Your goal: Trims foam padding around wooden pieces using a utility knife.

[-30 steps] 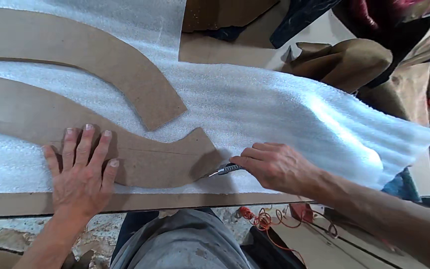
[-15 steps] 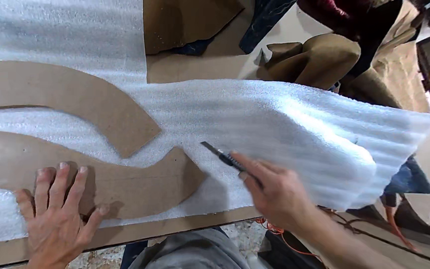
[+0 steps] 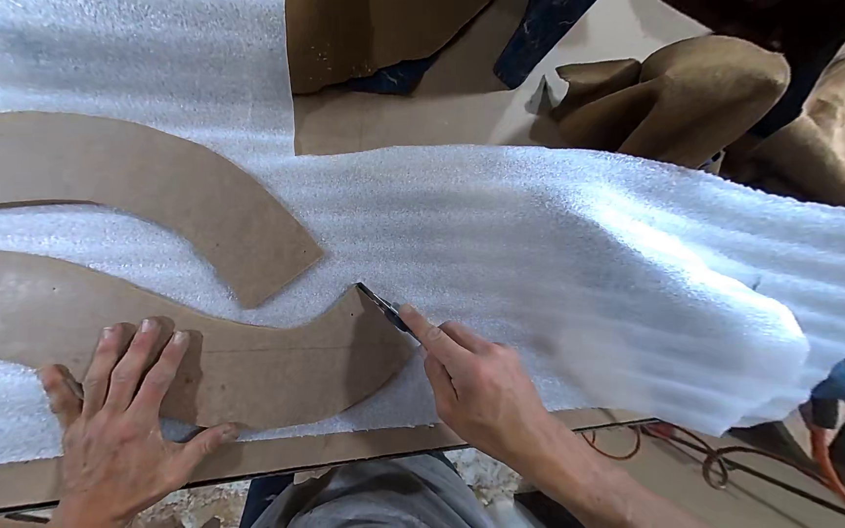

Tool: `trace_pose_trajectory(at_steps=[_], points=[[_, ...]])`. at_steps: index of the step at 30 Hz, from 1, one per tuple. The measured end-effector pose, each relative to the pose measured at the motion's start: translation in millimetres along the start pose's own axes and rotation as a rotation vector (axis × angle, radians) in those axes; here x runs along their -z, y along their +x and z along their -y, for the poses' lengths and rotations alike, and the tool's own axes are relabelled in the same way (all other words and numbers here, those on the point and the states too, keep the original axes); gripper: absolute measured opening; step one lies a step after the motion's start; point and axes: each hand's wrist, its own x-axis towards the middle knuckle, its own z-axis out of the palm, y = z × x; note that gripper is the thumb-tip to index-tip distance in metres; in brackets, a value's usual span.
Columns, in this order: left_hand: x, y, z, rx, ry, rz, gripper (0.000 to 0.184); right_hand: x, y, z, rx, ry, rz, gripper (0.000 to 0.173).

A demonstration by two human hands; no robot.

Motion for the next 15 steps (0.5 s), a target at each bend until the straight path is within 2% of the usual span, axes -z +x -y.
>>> trace_pose_trajectory(at_steps=[4,10,13,15], points=[[0.5,1.2,-2.2,0.013,-0.022,0.0,0.124,15.9,-12.2,-1.7,0.021,-0.032,0.078,0.048],[1.9,3.5,-4.3,0.02,-0.032,-0.009,0.126,64.1,-81.7,-18.4,0.013,-0.134,0.182,0.043],[-0.9,4.6,-13.0,-0.001,-0.031,-0.029,0.122,112.5,-94.5,-22.1,-0.21,-0.05,0.212,0.039],[1.3,-9.2,-13.1,-0.017,-0.071,-0.075,0.11,130.3,-85.3,-20.7,-0.349,0.114,0.198,0.045]])
